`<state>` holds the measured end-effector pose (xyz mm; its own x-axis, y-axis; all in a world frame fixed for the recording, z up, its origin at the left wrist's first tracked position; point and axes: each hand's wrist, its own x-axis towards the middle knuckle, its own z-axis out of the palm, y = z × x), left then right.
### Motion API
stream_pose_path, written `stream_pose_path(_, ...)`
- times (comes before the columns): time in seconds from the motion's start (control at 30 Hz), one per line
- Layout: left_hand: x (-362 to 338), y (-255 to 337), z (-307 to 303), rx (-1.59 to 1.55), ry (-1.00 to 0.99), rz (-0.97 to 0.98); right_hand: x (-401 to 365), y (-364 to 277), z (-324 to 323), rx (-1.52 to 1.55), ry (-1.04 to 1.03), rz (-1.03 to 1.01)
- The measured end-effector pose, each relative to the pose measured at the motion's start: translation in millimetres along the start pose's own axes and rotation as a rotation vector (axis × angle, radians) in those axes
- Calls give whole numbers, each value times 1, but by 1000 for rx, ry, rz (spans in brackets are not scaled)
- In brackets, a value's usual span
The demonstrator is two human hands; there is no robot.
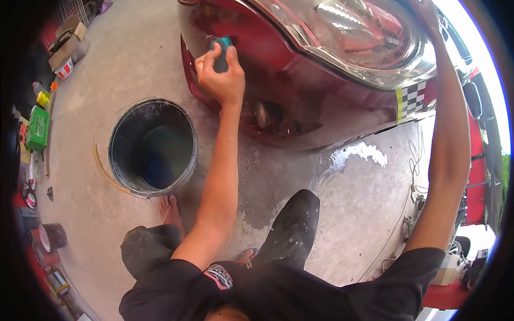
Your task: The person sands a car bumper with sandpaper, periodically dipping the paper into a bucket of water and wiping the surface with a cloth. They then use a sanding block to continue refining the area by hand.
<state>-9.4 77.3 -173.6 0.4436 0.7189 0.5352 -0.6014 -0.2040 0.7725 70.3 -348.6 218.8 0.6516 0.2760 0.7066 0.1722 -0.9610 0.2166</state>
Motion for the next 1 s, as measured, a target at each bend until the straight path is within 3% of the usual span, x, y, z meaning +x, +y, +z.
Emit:
stream_pose_path(0.03, 6, 2, 0, 14, 8, -82, -1, 13, 2, -4, -11, -12)
stream_pose_path(0.17, -55, 40, -8, -106, -48, 54, -4, 13, 4, 41, 42, -15)
stream_pose_path(0.23, -58, 34, -11, -148, -101, 65, -11, -10, -3, -12, 22, 34)
stream_pose_path(0.3, -20, 3, -1, -52, 9, 144, -8, -12, -1, 43, 25, 17)
stream_pose_path(0.37, 16, -12, 3, 51, 36, -85, -9, -8, -3, 45, 0, 44)
stream_pose_path(0.5, -26, 8, 1, -5, 48, 74, -12, -20, -8, 45, -11, 77)
stream_pose_path(0.57, -60, 32, -8, -84, -77, 60, -14, -20, -9, -11, 22, 127)
stream_pose_path(0.63, -31, 6, -3, -59, -3, 104, -10, -17, -3, -46, 43, 142)
stream_pose_path(0.67, -3, -17, 1, 31, 41, 86, -6, -6, -2, -59, 57, 142)
stream_pose_path(0.7, 24, -36, 3, 109, 32, -173, -8, 2, 0, -73, 66, 151)
stream_pose_path(0.77, 42, -45, 4, 145, 42, -204, -12, -1, -3, -101, 19, 103)
stream_pose_path(0.9, -53, 18, -11, -43, -55, 114, 3, 56, 4, -170, 54, -3)
stream_pose_path(1.0, -38, 5, -5, -23, -21, 168, 0, 36, 2, -117, 32, 7)
